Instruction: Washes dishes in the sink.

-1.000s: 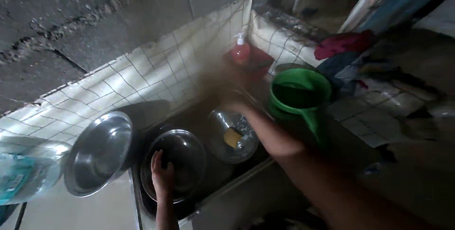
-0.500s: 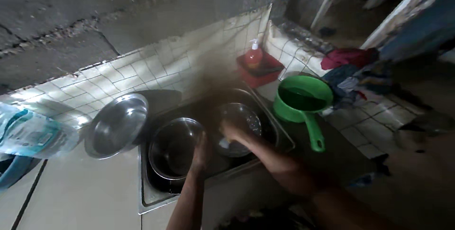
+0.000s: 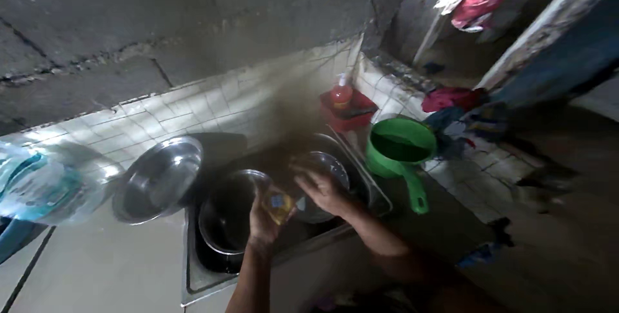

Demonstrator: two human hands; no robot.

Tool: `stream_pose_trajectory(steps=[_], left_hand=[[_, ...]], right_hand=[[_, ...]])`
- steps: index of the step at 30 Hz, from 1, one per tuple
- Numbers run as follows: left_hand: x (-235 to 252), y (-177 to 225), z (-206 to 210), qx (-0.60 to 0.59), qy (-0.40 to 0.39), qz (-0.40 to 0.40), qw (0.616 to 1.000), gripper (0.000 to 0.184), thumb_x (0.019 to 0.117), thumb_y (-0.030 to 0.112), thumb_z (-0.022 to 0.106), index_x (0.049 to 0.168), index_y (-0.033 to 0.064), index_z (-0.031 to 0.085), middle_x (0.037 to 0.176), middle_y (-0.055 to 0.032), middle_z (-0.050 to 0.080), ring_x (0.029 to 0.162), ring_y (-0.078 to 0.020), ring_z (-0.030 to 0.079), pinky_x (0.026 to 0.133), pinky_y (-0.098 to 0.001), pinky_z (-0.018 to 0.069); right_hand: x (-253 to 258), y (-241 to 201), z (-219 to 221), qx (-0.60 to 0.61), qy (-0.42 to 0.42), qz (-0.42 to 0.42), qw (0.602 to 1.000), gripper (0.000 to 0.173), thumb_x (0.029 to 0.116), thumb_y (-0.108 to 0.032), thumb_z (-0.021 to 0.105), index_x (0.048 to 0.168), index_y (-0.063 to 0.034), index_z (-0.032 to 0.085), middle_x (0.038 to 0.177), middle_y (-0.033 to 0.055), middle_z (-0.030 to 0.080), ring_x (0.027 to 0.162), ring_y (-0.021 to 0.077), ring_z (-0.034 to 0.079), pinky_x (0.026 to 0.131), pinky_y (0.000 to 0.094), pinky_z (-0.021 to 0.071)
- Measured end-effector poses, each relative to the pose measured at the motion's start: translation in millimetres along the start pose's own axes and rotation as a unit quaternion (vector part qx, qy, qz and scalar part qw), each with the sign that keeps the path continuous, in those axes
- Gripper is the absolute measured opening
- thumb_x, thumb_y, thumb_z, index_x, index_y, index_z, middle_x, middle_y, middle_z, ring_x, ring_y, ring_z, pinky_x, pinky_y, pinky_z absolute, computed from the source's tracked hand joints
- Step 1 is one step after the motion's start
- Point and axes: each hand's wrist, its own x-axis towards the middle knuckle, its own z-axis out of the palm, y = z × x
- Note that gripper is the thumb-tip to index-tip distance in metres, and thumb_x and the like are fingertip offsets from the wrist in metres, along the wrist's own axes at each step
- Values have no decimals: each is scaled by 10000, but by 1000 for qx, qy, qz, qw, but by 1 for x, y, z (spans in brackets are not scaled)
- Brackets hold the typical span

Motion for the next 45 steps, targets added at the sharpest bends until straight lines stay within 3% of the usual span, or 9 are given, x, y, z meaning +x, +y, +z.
stream_pose_trajectory(steps=[9, 12, 16, 21, 24, 27, 30, 34, 45], left_hand=[[6, 7, 5, 86, 13, -11, 996, 680, 1089, 547, 114, 1226, 83, 592, 1128, -159, 714, 1005, -333, 714, 794, -524, 613], [30, -16, 16, 245, -14, -35, 969, 437, 1135, 342, 231, 1277, 49, 523, 996, -134, 693, 850, -265, 711, 724, -425, 620], [62, -50, 36, 478, 36, -38, 877, 471, 1139, 277, 325, 1565, 86, 266, 894, -109, 586, 633, -160, 567, 573, -317, 511], [71, -64, 51, 573, 28, 30, 819, 575, 1116, 175, 414, 1625, 42, 182, 1535, -287, 431, 1253, -350, 580, 977, -483, 516], [70, -60, 58, 571, 4, 54, 819, 530, 1117, 149, 398, 1598, -6, 240, 1505, -259, 484, 1271, -299, 584, 1024, -422, 504], [80, -60, 54, 406, 49, 25, 912, 472, 1149, 331, 248, 1466, 25, 417, 981, -132, 616, 779, -203, 617, 695, -372, 549], [86, -50, 59, 190, 74, -57, 977, 648, 1098, 549, 137, 1277, 68, 531, 914, -136, 650, 790, -285, 654, 699, -509, 564], [89, -50, 65, 108, 69, -109, 986, 492, 1095, 414, 188, 987, 86, 539, 801, -106, 634, 723, -267, 650, 636, -468, 563], [96, -68, 61, 160, 53, -152, 974, 572, 1099, 548, 235, 1155, 65, 536, 784, -101, 630, 621, -209, 639, 543, -358, 562]], right_hand=[[-87, 52, -163, 1, 400, 408, 821, 488, 1075, -206, 512, 1482, 50, 429, 1393, 218, 542, 1163, 220, 579, 953, 364, 510], [-95, 60, -150, 207, 363, 462, 782, 298, 1117, -292, 397, 1223, -74, 570, 880, -10, 618, 698, 65, 615, 619, 234, 549], [-89, 69, -146, 420, 256, 450, 745, 467, 1131, -399, 185, 1151, -98, 542, 897, 33, 684, 740, 126, 696, 625, 255, 601], [-80, 63, -151, 502, 207, 470, 696, 459, 1124, -306, 211, 1031, -82, 601, 877, 47, 724, 719, 122, 716, 620, 248, 610], [-80, 72, -144, 558, 180, 452, 672, 418, 1110, -223, 238, 1095, -38, 613, 639, -51, 570, 451, 14, 535, 429, 146, 487], [-78, 68, -137, 529, 147, 473, 689, 317, 1122, -186, 284, 1011, -97, 567, 524, -118, 400, 373, -39, 384, 376, 104, 393], [-79, 55, -134, 460, 101, 503, 724, 273, 1109, -148, 335, 941, -141, 550, 513, -131, 364, 378, -45, 343, 378, 111, 360], [-78, 34, -130, 384, 25, 521, 762, 208, 1086, -132, 409, 940, -149, 556, 511, -119, 361, 381, -24, 354, 383, 131, 375], [-75, 8, -79, 191, -58, 536, 820, 77, 1052, -114, 544, 1034, -43, 567, 564, -66, 418, 426, 20, 397, 408, 177, 366]])
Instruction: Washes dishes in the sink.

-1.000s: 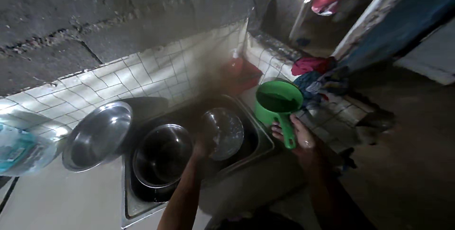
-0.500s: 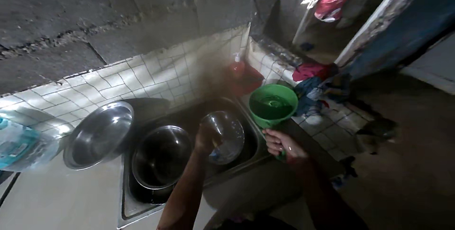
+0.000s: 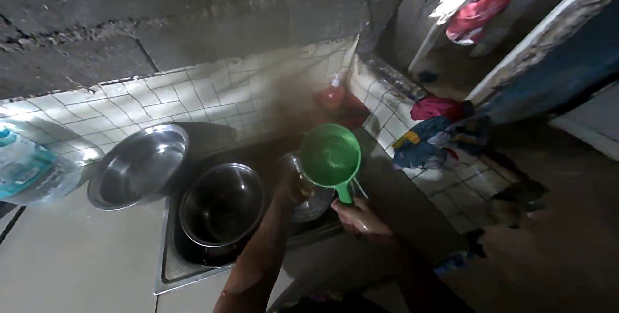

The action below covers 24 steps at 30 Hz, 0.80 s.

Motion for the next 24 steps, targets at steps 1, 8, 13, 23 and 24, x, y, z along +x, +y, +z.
stream_pose_trajectory(steps=[1, 8, 13, 23, 24], left_hand=[[-2, 0, -1, -3, 8, -8, 1000, 579, 1100, 541, 219, 1174, 63, 538, 808, -121, 636, 640, -232, 641, 552, -381, 559], [-28, 1, -1, 149, 68, 24, 986, 188, 1104, 148, 405, 1170, 33, 539, 794, -36, 569, 591, -79, 538, 549, -211, 490], [-33, 3, 2, 228, 139, 51, 962, 353, 1116, 162, 410, 1403, -34, 476, 1160, -166, 584, 885, -179, 553, 788, -324, 490], [1, -9, -13, 99, 199, 70, 972, 424, 1142, 357, 317, 1153, 14, 567, 835, -46, 475, 636, -135, 438, 581, -287, 419], [-2, -6, -12, 96, 202, 61, 973, 449, 1140, 385, 306, 1116, 24, 571, 796, -38, 471, 597, -133, 429, 554, -287, 411]], right_hand=[[-1, -1, 3, -18, 5, 11, 1000, 88, 1054, -115, 550, 1060, -30, 573, 580, -58, 425, 438, 26, 405, 416, 183, 372], [4, 4, 10, -22, 1, 19, 1000, 82, 1043, -114, 567, 1059, -35, 579, 575, -55, 433, 431, 32, 412, 409, 186, 380], [2, 4, 10, 15, -4, 34, 999, 56, 1046, -96, 551, 1022, -45, 552, 549, -56, 408, 405, 33, 398, 387, 185, 383], [0, 10, 9, -63, -14, 17, 998, 112, 1043, -130, 557, 1066, -23, 582, 589, -37, 464, 436, 44, 446, 421, 199, 412], [0, 12, 9, -69, -15, 11, 997, 113, 1043, -129, 559, 1069, -23, 584, 586, -38, 467, 434, 42, 449, 420, 198, 413]])
